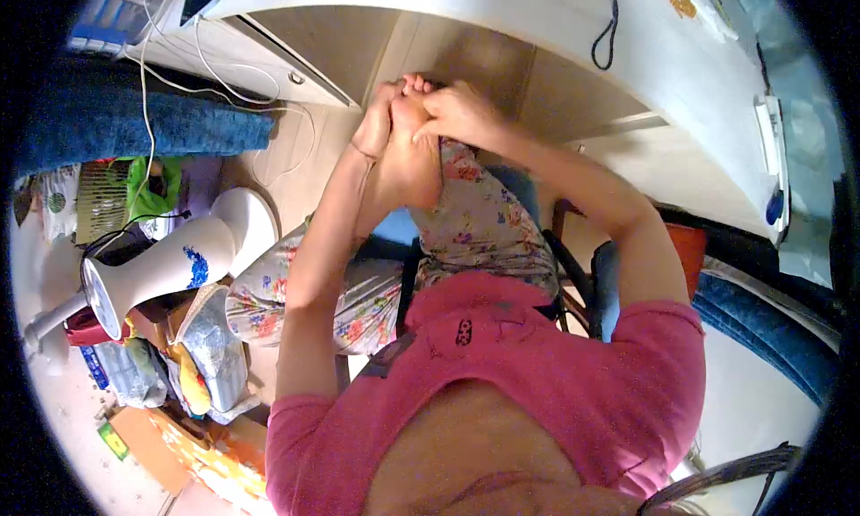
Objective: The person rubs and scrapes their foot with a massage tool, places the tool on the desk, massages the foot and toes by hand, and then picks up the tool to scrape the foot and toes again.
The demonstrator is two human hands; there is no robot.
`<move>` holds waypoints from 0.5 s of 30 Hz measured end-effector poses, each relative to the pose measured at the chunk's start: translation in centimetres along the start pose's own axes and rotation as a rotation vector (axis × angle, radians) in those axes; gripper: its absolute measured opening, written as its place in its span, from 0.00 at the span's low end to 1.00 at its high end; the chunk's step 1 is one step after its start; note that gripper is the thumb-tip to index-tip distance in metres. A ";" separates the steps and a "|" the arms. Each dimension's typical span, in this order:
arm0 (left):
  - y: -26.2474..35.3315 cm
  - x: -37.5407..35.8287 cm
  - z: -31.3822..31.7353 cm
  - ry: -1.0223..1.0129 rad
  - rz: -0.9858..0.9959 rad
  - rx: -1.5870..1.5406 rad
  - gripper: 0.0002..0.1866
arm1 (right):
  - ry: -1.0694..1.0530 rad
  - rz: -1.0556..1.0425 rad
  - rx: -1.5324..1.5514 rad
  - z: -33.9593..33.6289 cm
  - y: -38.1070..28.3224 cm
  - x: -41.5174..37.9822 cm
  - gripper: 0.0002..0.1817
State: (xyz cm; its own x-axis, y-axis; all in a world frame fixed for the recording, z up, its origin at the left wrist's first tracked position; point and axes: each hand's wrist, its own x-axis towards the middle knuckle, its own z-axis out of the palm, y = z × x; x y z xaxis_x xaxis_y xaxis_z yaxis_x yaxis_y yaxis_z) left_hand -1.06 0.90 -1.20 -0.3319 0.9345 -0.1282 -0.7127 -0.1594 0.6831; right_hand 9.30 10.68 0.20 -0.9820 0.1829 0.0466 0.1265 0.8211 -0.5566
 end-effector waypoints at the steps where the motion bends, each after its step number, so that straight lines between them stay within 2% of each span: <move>1: 0.3 -0.2 0.3 0.018 -0.008 0.066 0.07 | 0.061 -0.110 -0.140 -0.7 -0.9 0.4 0.22; 3: 0.5 0.1 0.1 0.043 -0.032 0.202 0.07 | 0.016 -0.045 0.143 1.0 0.3 1.1 0.20; 4: 0.3 0.5 -0.8 -0.017 -0.014 0.199 0.08 | 0.036 -0.011 0.241 1.6 0.9 1.1 0.22; 7: 0.0 0.9 -1.0 -0.055 -0.009 0.124 0.07 | 0.018 0.102 0.310 3.6 2.1 0.8 0.22; 8: -0.1 1.0 -1.1 -0.073 -0.047 0.046 0.07 | 0.014 0.160 0.480 5.9 3.4 0.9 0.23; 11: 0.0 0.5 -0.5 -0.071 -0.137 -0.139 0.07 | -0.019 0.398 0.715 6.4 2.9 -0.6 0.24; 13: 0.7 -0.3 1.7 -0.016 -0.157 -0.181 0.07 | -0.090 0.370 0.571 5.7 2.7 -1.2 0.26; 15: -0.4 0.2 1.2 0.051 -0.007 -0.050 0.08 | -0.149 0.336 0.417 3.8 2.6 -1.3 0.28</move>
State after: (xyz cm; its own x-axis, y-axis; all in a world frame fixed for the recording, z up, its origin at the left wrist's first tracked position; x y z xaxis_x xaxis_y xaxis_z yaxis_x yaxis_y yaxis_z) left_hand -0.09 1.54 -0.61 -0.3572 0.9184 -0.1703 -0.7447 -0.1700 0.6454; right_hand 10.36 10.53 -4.51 -0.9103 0.2943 -0.2912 0.3997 0.4416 -0.8033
